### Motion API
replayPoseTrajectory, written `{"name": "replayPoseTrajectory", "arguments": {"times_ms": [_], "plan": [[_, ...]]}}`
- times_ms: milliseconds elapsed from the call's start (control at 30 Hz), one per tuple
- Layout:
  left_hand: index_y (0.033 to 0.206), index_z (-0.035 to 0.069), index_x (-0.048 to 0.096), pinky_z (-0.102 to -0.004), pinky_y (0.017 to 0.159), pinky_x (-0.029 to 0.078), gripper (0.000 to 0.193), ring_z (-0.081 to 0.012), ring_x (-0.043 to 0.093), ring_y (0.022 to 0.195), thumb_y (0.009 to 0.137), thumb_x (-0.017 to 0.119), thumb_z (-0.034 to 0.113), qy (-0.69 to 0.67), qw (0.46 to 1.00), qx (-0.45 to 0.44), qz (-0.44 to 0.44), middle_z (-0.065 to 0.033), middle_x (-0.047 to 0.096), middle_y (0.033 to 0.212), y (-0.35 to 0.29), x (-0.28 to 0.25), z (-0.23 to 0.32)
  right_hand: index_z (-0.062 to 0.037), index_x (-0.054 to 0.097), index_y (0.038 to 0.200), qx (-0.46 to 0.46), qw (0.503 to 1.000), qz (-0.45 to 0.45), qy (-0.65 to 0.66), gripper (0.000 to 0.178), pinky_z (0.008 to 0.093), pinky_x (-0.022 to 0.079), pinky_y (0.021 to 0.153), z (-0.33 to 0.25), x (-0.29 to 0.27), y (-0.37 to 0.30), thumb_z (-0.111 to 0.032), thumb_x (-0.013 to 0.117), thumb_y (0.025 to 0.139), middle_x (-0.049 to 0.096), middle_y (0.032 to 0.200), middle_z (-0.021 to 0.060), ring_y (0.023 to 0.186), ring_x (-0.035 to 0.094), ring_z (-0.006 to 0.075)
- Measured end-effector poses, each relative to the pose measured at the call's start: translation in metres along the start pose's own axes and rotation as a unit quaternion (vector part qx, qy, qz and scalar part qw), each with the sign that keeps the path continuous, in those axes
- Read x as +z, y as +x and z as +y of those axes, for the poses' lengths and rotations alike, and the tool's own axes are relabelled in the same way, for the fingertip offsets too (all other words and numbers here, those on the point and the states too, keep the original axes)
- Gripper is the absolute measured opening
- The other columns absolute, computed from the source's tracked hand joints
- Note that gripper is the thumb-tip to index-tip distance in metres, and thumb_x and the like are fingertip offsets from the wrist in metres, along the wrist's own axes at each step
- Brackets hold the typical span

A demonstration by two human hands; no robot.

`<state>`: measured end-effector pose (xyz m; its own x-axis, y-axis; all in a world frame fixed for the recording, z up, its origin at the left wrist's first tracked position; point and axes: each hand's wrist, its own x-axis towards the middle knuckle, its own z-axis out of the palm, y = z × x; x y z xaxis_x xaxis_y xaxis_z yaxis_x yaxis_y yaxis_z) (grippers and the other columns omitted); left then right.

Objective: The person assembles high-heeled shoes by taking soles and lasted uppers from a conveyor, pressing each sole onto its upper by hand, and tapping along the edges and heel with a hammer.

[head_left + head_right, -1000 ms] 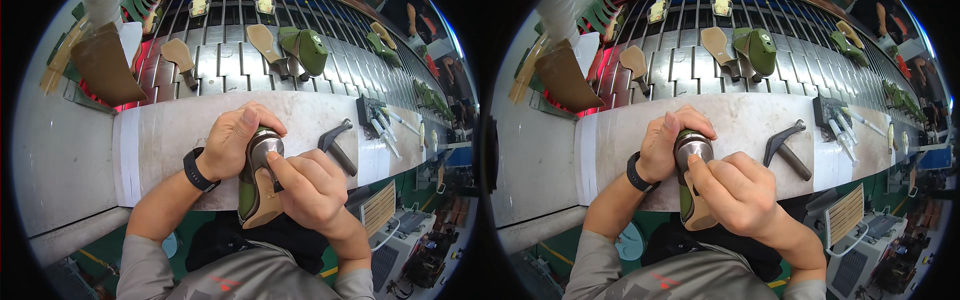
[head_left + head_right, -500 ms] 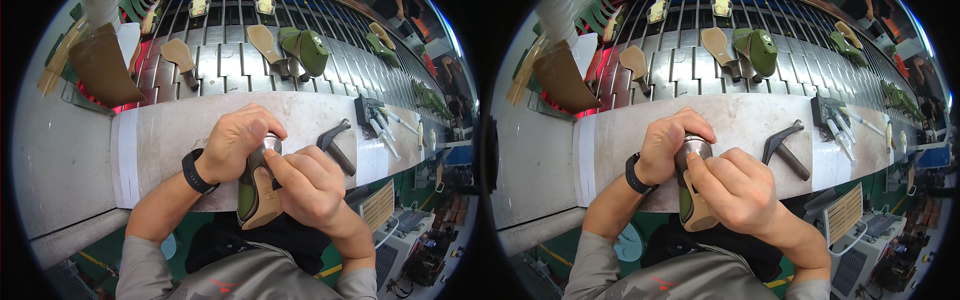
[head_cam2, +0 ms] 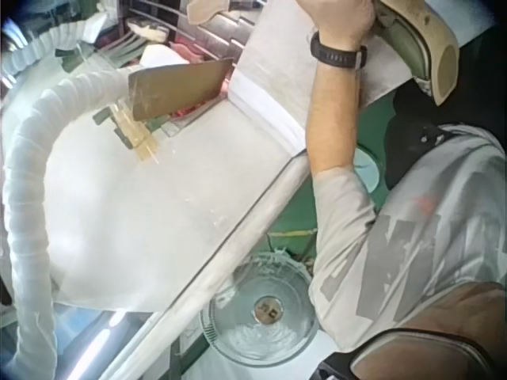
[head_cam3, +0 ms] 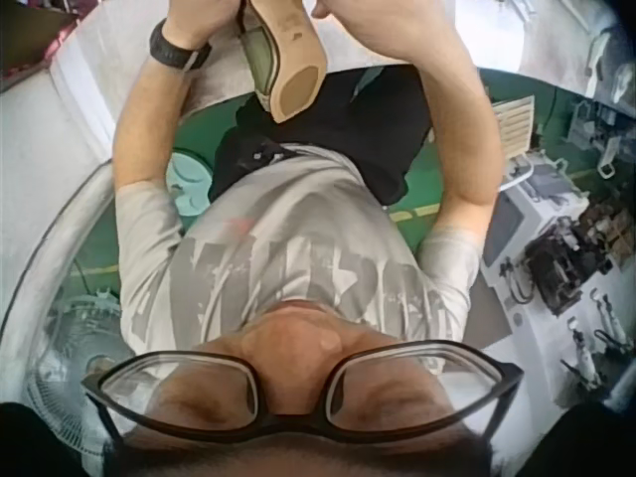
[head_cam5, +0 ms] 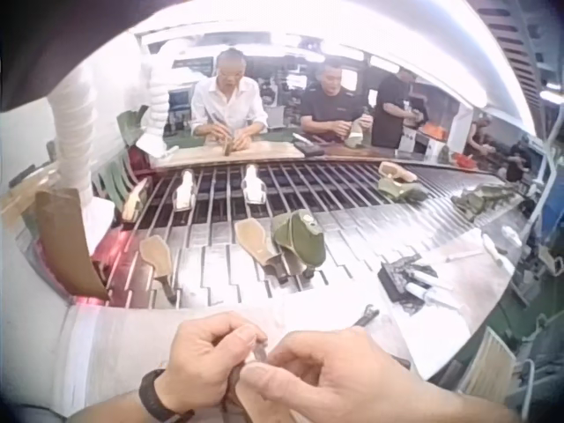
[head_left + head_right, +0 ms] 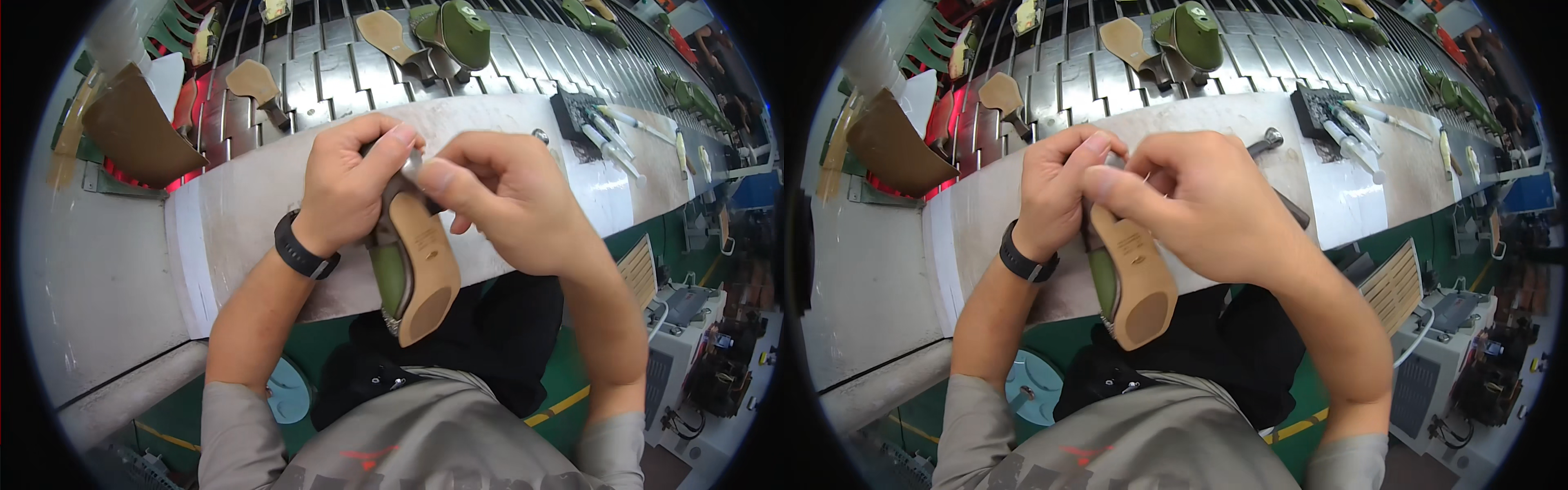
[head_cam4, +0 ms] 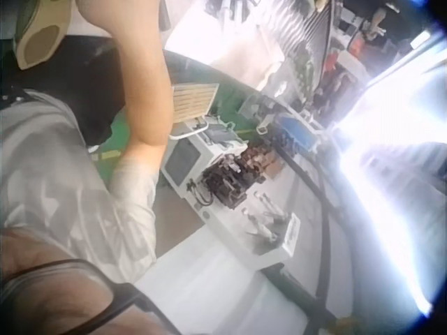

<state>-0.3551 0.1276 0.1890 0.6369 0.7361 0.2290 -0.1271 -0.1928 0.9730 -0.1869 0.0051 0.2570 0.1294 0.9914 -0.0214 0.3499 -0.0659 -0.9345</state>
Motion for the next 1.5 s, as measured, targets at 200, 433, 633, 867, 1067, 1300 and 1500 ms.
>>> {"name": "replayPoseTrajectory", "arguments": {"times_ms": [200, 433, 633, 867, 1067, 1300, 1500], "plan": [[0.095, 0.000, 0.078, -0.0320, 0.057, 0.041, 0.043, -0.0097, 0.050, 0.060, 0.110, 0.056, 0.034, 0.060, 0.997, -0.034, 0.021, -0.0006, 0.055, 0.060, 0.011, 0.015, -0.008, 0.0036, 0.073, 0.086, -0.041, 0.898, -0.086, -0.431, 0.044, 0.0508, 0.059, 0.068, -0.032, -0.010, 0.018, -0.038, 0.072, 0.099, 0.071, 0.072, 0.0223, 0.070, 0.072, 0.0443], [0.094, -0.001, 0.078, -0.0360, 0.056, 0.042, 0.046, -0.0153, 0.052, 0.056, 0.112, 0.055, 0.035, 0.056, 0.998, 0.019, 0.020, -0.0061, 0.055, 0.058, 0.005, 0.015, -0.010, 0.0061, 0.074, 0.084, -0.021, 0.901, -0.078, -0.425, 0.041, 0.0515, 0.058, 0.068, -0.030, 0.005, 0.016, -0.032, 0.074, 0.098, 0.068, 0.068, 0.0236, 0.068, 0.071, 0.0429], [0.084, -0.003, 0.072, -0.0395, 0.055, 0.044, 0.047, -0.0221, 0.053, 0.054, 0.109, 0.059, 0.035, 0.080, 0.996, 0.013, 0.023, -0.0135, 0.059, 0.059, 0.004, 0.014, -0.008, 0.0062, 0.071, 0.083, 0.020, 0.945, 0.023, -0.325, 0.041, 0.0445, 0.056, 0.064, -0.015, 0.015, 0.009, -0.032, 0.083, 0.091, 0.068, 0.068, 0.0220, 0.062, 0.069, 0.0382], [0.096, 0.000, 0.078, -0.0298, 0.055, 0.037, 0.043, -0.0072, 0.044, 0.059, 0.110, 0.059, 0.036, 0.113, 0.992, 0.053, 0.031, 0.0013, 0.052, 0.062, 0.005, 0.013, -0.010, 0.0046, 0.073, 0.100, 0.047, 0.998, 0.037, 0.029, 0.037, 0.0269, 0.053, 0.063, 0.031, 0.026, -0.001, -0.029, 0.087, 0.094, 0.072, 0.081, 0.0035, 0.073, 0.063, 0.0074], [0.095, 0.000, 0.078, -0.0315, 0.056, 0.038, 0.045, -0.0083, 0.045, 0.060, 0.110, 0.059, 0.038, 0.132, 0.989, 0.049, 0.034, 0.0002, 0.053, 0.061, 0.006, 0.011, -0.009, 0.0047, 0.074, 0.105, 0.007, 0.993, 0.115, 0.018, 0.036, 0.0275, 0.057, 0.067, 0.055, 0.050, -0.012, -0.026, 0.089, 0.092, 0.075, 0.082, 0.0055, 0.072, 0.066, 0.0092], [0.096, 0.000, 0.079, -0.0311, 0.055, 0.036, 0.046, -0.0076, 0.044, 0.060, 0.110, 0.059, 0.039, 0.131, 0.990, 0.036, 0.034, 0.0018, 0.051, 0.060, 0.001, 0.010, -0.010, 0.0018, 0.075, 0.094, 0.114, 0.992, 0.052, 0.023, 0.035, 0.0274, 0.052, 0.059, 0.043, 0.030, -0.012, -0.030, 0.089, 0.092, 0.071, 0.075, 0.0022, 0.065, 0.062, 0.0077], [0.096, 0.001, 0.079, -0.0313, 0.054, 0.032, 0.045, -0.0068, 0.041, 0.057, 0.111, 0.057, 0.038, 0.150, 0.986, 0.067, 0.036, 0.0036, 0.043, 0.057, 0.001, 0.010, -0.006, 0.0033, 0.072, 0.088, 0.087, 0.992, 0.033, -0.090, 0.040, 0.0293, 0.050, 0.057, 0.035, 0.028, -0.014, -0.033, 0.089, 0.091, 0.066, 0.068, 0.0027, 0.060, 0.059, 0.0096]]}}
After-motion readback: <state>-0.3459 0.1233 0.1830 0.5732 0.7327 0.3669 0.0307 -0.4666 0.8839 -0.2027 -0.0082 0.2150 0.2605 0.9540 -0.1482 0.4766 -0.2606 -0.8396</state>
